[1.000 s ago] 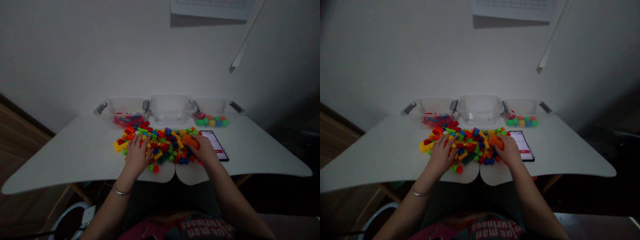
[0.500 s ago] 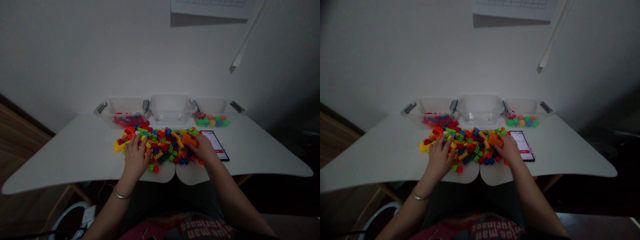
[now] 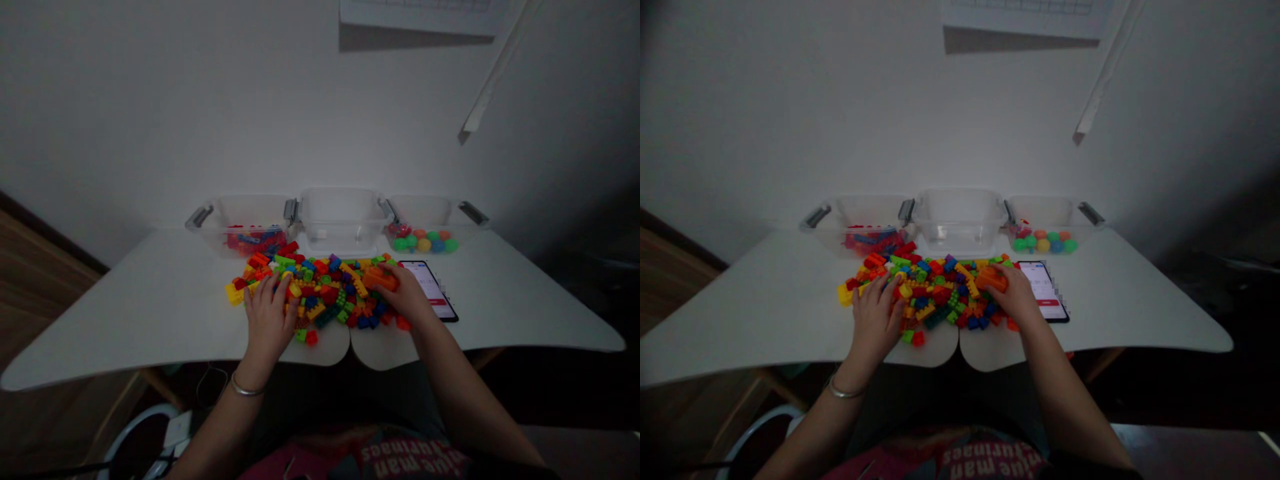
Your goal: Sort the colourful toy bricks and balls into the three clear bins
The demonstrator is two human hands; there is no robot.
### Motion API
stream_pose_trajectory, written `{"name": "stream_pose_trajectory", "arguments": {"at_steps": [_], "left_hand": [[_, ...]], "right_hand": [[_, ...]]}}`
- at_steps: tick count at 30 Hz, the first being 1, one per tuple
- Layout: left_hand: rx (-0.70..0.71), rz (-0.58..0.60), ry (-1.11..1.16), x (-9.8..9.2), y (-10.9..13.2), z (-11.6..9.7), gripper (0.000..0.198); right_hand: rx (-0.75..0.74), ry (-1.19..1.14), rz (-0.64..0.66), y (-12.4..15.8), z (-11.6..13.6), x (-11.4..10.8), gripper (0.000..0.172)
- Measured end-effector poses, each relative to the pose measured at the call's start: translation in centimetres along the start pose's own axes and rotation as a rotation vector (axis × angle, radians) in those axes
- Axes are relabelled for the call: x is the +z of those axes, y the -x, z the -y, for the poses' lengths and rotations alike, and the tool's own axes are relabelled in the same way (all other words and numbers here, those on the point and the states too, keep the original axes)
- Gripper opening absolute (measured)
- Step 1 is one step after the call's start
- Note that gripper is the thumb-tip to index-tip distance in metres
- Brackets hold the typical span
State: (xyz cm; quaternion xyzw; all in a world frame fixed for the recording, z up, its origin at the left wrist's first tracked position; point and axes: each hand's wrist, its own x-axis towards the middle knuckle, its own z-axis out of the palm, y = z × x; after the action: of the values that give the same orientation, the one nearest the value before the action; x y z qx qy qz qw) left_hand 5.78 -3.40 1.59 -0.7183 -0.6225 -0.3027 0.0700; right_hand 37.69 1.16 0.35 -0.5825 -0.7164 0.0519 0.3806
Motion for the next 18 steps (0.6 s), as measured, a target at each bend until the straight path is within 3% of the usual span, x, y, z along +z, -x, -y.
{"name": "stream_pose_trajectory", "arguments": {"at_steps": [12,16,18], "left_hand": [[0.012,0.013,0.021,0.2,0.0,0.8,0.053],[0.01,-0.005,0.037,0.3,0.0,0.9,0.051],[0.005,-0.015,0.044,0.3,0.0,0.8,0.051]], "right_hand": [[0.187,-0.296,-0.133,-0.3,0.9,-0.8,0.056],[0.367,-0.615,-0.2,-1.0,1.1,-0.5,0.063],[0.45,-0.791,-0.226,-1.3,1.2,-0.4,0.058]]}}
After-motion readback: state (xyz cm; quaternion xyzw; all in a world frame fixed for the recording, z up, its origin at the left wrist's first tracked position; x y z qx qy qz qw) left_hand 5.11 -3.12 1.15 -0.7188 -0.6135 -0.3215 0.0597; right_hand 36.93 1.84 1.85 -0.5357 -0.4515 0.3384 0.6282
